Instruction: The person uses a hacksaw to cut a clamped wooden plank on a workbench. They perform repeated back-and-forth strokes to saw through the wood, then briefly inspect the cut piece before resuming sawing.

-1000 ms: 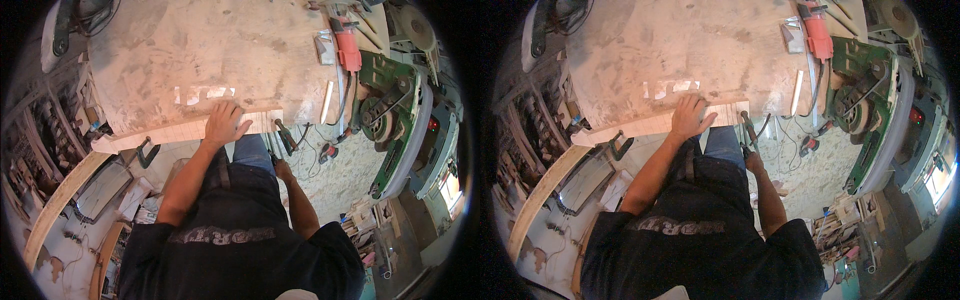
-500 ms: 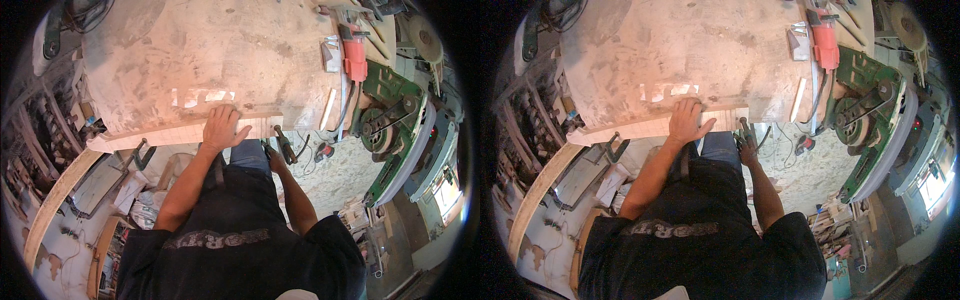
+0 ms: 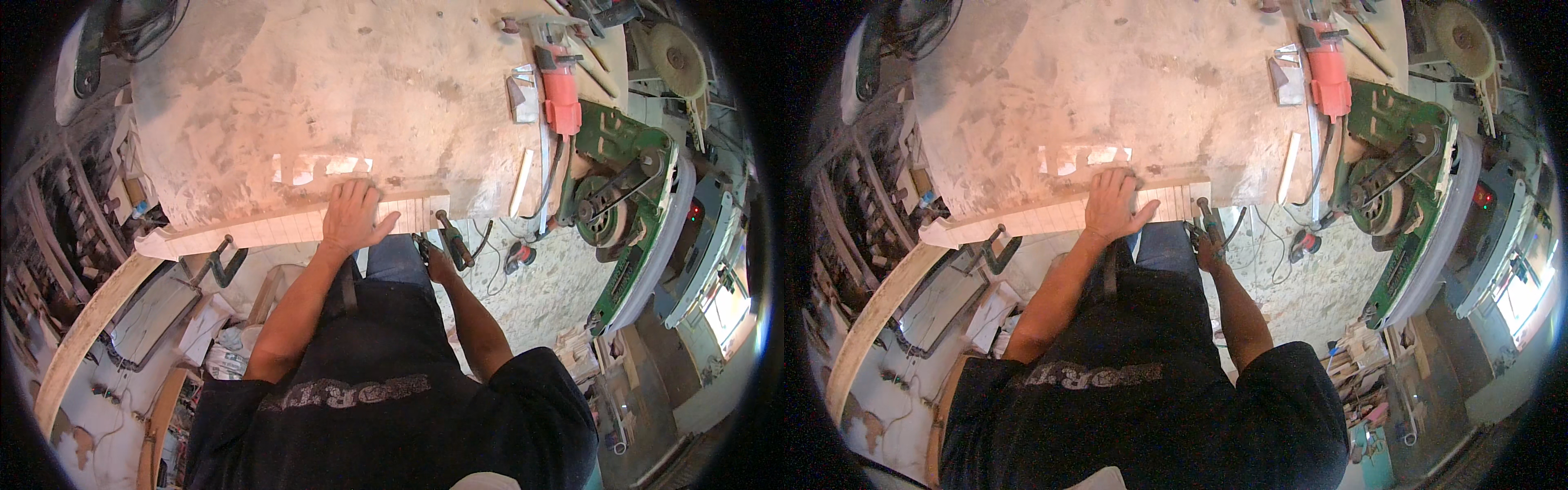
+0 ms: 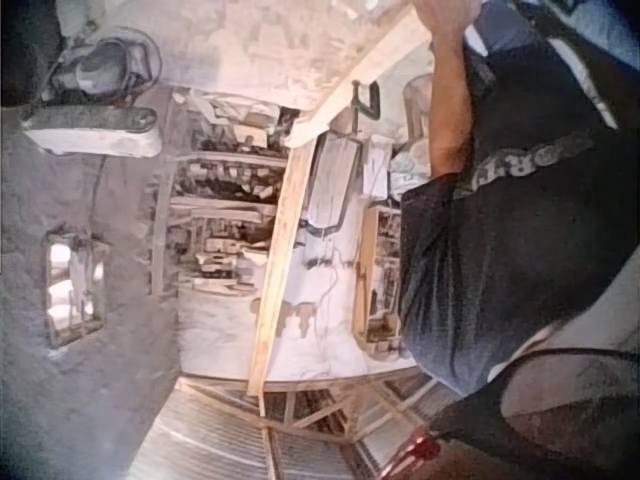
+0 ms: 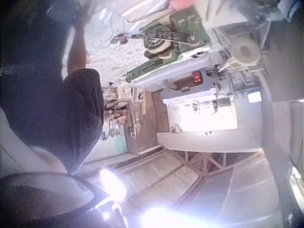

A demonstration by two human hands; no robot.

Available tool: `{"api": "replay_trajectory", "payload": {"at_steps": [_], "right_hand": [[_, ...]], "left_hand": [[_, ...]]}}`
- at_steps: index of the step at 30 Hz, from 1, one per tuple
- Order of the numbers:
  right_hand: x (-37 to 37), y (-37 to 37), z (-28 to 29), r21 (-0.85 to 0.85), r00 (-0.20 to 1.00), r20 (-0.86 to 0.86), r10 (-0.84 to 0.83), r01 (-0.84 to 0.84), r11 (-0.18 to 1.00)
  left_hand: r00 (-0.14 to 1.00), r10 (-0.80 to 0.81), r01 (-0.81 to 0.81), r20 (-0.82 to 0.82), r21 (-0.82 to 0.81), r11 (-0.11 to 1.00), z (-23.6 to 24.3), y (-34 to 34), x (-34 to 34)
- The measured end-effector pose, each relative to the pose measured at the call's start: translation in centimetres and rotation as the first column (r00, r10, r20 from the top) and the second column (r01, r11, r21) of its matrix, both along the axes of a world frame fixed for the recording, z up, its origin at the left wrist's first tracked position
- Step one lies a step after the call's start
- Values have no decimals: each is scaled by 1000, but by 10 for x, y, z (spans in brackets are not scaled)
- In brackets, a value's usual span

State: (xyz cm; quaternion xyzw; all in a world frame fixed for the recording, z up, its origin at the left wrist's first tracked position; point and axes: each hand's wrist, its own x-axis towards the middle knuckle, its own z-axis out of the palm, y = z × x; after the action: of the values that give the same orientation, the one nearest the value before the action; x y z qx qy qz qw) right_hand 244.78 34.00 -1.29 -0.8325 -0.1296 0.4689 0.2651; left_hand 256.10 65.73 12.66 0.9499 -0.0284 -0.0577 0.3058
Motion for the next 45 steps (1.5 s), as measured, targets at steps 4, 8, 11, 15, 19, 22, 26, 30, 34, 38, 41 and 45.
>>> {"api": "replay_trajectory", "payload": {"at_steps": [4,8,11,15,19,22,26,30,34,38,41,45], "right_hand": [[10,6,13,-172,984,-154,84,-111,979],[40,34,63,-40,961,-229,-158,153,987],[61,48,81,-236,942,-332,56,-140,961],[33,27,43,-229,970,-243,19,-76,971],[12,18,26,-316,983,-183,2,-61,947],[7,19,25,-387,992,-126,20,-68,920],[10,18,38,-465,989,-126,-73,6,885],[2,15,48,-465,986,-44,-158,120,877],[-39,-18,70,-454,943,111,-315,330,828],[-99,-44,63,-433,899,235,-370,437,788],[-147,-39,71,-392,855,359,-374,502,771],[-204,-55,81,-394,811,385,-440,576,716]], "left_hand": [[1000,-7,7,-11,4,1000,-1,-2,0],[1000,7,-7,-3,8,1000,-2,-1,-2],[999,8,-7,-39,30,1000,3,0,-2],[1000,4,-3,-29,4,1000,6,-2,-2],[1000,-1,1,10,3,1000,6,-2,-4],[998,-6,7,65,-12,1000,10,-1,-6],[991,-34,42,133,-56,998,12,0,-12],[976,31,-4,216,-126,992,16,24,-32],[936,12,28,351,-110,994,25,35,-88],[953,37,7,299,-146,989,11,60,-189],[982,184,-190,-47,-159,969,-33,92,-289],[721,423,-408,-549,157,899,-109,145,-412]]}}
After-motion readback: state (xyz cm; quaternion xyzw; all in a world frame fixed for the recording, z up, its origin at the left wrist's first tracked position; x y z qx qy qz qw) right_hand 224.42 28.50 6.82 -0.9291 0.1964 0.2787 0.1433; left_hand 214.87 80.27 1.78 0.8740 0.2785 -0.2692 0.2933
